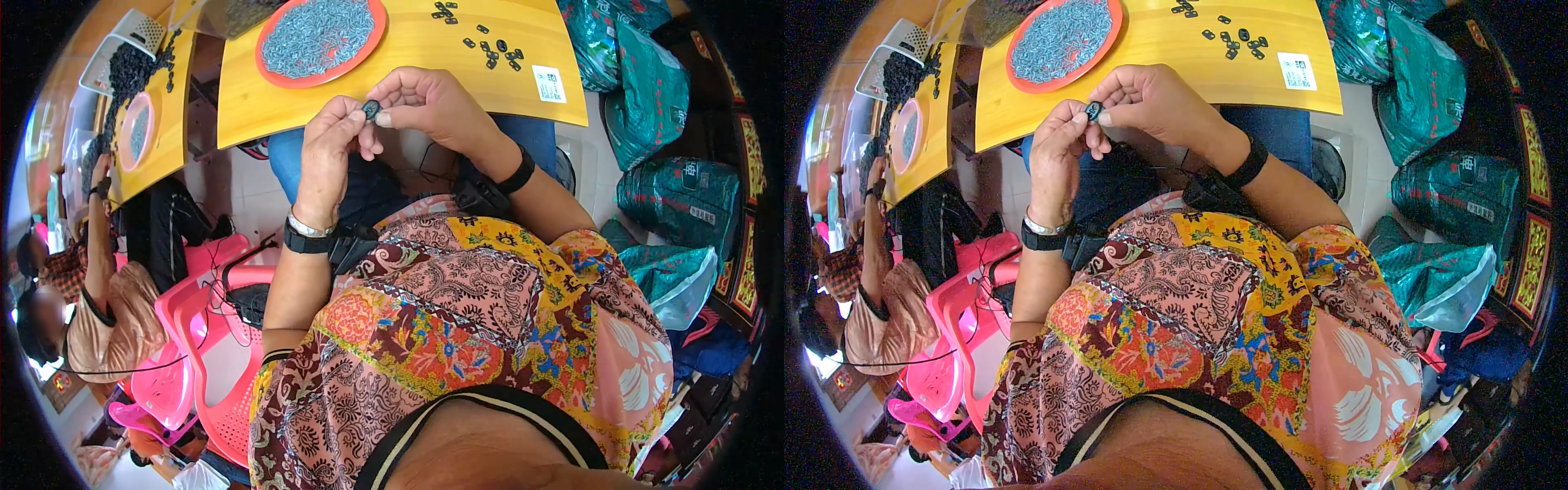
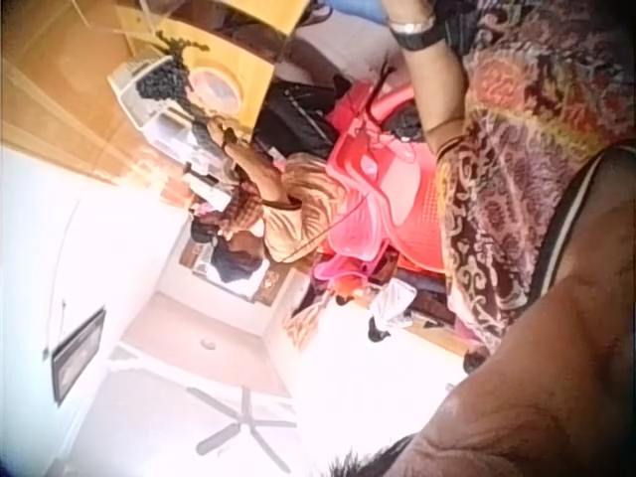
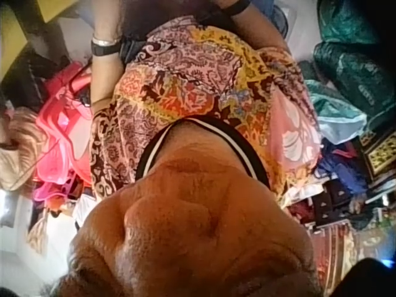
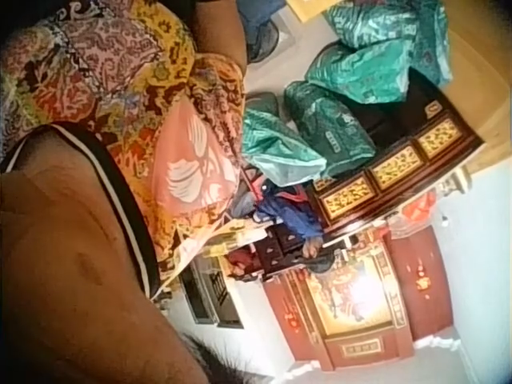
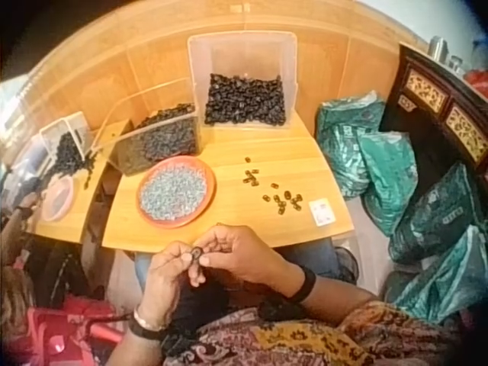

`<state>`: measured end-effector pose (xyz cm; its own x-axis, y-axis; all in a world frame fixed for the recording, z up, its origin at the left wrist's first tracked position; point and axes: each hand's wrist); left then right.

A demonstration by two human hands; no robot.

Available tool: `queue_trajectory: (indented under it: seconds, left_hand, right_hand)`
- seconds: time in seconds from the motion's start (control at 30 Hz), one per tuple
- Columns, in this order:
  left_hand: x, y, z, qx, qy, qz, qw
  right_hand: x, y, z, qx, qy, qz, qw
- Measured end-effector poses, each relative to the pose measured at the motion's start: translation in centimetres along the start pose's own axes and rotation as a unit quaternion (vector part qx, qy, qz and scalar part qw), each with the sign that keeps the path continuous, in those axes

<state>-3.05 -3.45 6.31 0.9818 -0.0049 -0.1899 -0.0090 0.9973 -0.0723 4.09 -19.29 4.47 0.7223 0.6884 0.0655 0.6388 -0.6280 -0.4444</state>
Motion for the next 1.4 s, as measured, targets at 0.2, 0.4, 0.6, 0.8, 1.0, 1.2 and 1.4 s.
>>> queue_trajectory:
  seconds: [0.2,0.4,0.6,0.8,1.0,1.2,1.4]
  left_hand:
    - [0.2,0.0,0.0,-0.024,-0.012,0.002,1.0]
    - [0.7,0.4,-0.2,-0.028,-0.012,-0.012,0.999]
    - [0.0,1.0,-0.5,-0.009,-0.014,0.007,1.0]
    - [0.0,2.7,-0.3,-0.017,-0.033,0.038,0.999]
    - [0.6,2.6,0.1,-0.019,-0.043,0.045,0.998]
    - [0.8,2.0,0.9,-0.02,-0.044,0.05,0.998]
    - [0.9,2.3,0.1,-0.021,-0.041,0.047,0.998]
  right_hand:
    - [0.0,-0.1,-0.4,0.042,0.002,-0.017,0.999]
    - [0.2,-0.3,-1.0,0.029,-0.018,-0.029,0.999]
    - [-0.6,-1.0,-2.3,-0.087,-0.048,-0.05,0.994]
    - [2.1,-3.6,-8.7,-0.251,-0.042,-0.131,0.958]
    - [14.7,-4.5,-15.6,-0.451,0.269,-0.047,0.85]
    - [22.6,-4.4,-16.6,-0.331,0.28,-0.022,0.901]
    - [14.7,-0.9,-16.7,-0.392,0.191,0.015,0.9]
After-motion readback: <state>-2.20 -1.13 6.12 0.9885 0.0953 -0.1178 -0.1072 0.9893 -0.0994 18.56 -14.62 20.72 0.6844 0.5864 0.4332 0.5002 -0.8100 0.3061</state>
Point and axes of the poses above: each hand's wrist, its own x-axis towards the middle knuckle, its own y-axis out of the back of the hand, z = x × y, and after that the axes turned 12 degrees about x, right-handed
